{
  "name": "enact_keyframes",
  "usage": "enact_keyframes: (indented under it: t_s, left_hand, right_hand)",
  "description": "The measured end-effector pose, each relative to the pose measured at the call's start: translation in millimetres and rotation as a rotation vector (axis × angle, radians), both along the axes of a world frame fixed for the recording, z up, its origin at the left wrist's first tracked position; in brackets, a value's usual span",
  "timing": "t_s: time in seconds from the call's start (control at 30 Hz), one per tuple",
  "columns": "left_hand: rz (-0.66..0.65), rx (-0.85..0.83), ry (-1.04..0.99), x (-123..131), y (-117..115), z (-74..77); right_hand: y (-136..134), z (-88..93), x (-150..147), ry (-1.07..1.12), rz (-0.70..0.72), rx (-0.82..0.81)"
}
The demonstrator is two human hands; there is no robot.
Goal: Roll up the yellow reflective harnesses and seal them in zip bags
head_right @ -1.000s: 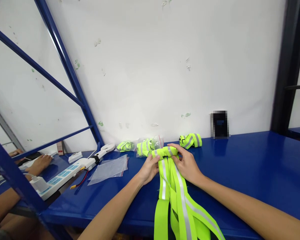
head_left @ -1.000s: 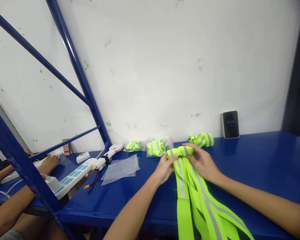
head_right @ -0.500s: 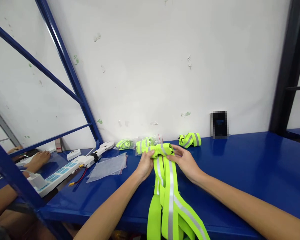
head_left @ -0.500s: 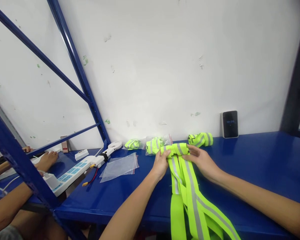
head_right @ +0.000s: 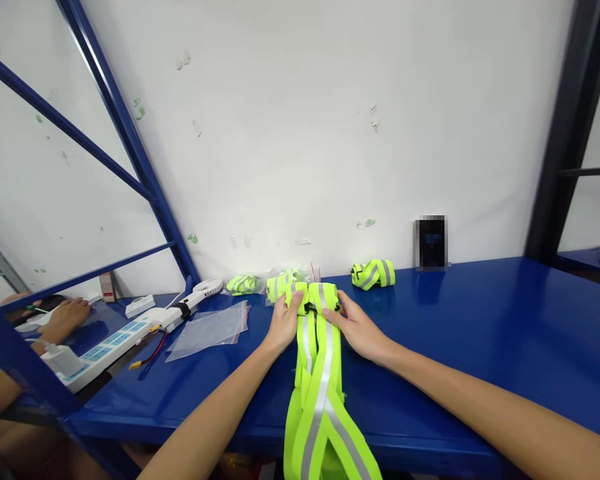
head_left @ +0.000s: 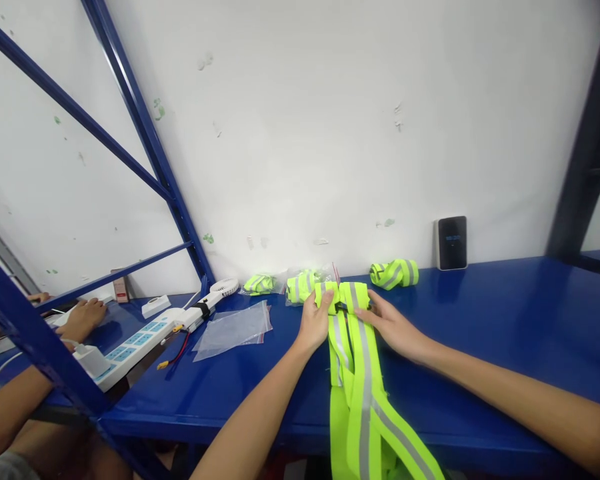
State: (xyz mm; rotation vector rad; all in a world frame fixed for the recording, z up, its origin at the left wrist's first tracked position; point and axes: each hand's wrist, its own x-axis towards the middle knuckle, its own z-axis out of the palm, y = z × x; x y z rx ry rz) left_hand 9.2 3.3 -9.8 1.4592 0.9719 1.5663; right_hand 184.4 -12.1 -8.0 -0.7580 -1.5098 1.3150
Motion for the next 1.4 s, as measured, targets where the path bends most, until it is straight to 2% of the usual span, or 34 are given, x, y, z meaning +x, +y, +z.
enact_keyframes:
  t_s: [0.13, 0.27, 0.43, 0.5, 0.57, 0.73, 0.87, 1.07, 1.27, 1.4]
  left_hand:
    - [0.020, 0.029, 0.087, -1.4, 0.6, 1.2]
    - [-0.025, -0.016, 0.076, -1.5, -0.7, 1.0]
    - [-0.282, -0.115, 0.016, -1.8, -4.2, -1.2]
    - [-0.382, -0.111, -0.004, -2.2, -5.5, -1.0]
    - [-0.424, -0.077, -0.024, -2.6, -6.7, 0.0]
    - [-0.445, -0.015, -0.034, -1.0, -7.9, 2.1]
    - [-0.469, -0.014, -0.064, 1.1, -6.4, 1.0]
    - [-0.415, -0.078, -0.027, 2.1, -4.0, -1.5]
    - [-0.396, -0.122, -0.056, 4.9, -10.6, 3.8]
    - [-0.411, -0.080, -0.041, 5.5, -10.8, 4.0]
  right_hand:
    - [-0.8, -0.4, 0.1, 0.020, 0.036, -0.030]
    - [3.2, -3.1, 0.7, 0.007, 0.055, 0.060]
    - [16.7, -13.7, 5.1, 0.000, -0.015, 0.108]
    - [19.8, -15.6, 6.3, 0.003, -0.045, 0.116]
    - [20.2, -15.1, 6.4, 0.009, -0.057, 0.126]
    - [16.7, -11.0, 6.4, 0.016, -0.040, 0.146]
    - [15.3, -9.6, 7.7, -0.059, -0.169, 0.222]
    - [18.0, -9.5, 7.1, -0.150, -0.259, 0.336]
    - [22.5, -6.7, 13.1, -0.276, -0.393, 0.404]
    - [19.5, -1.9, 16.8, -0.263, -0.311, 0.338]
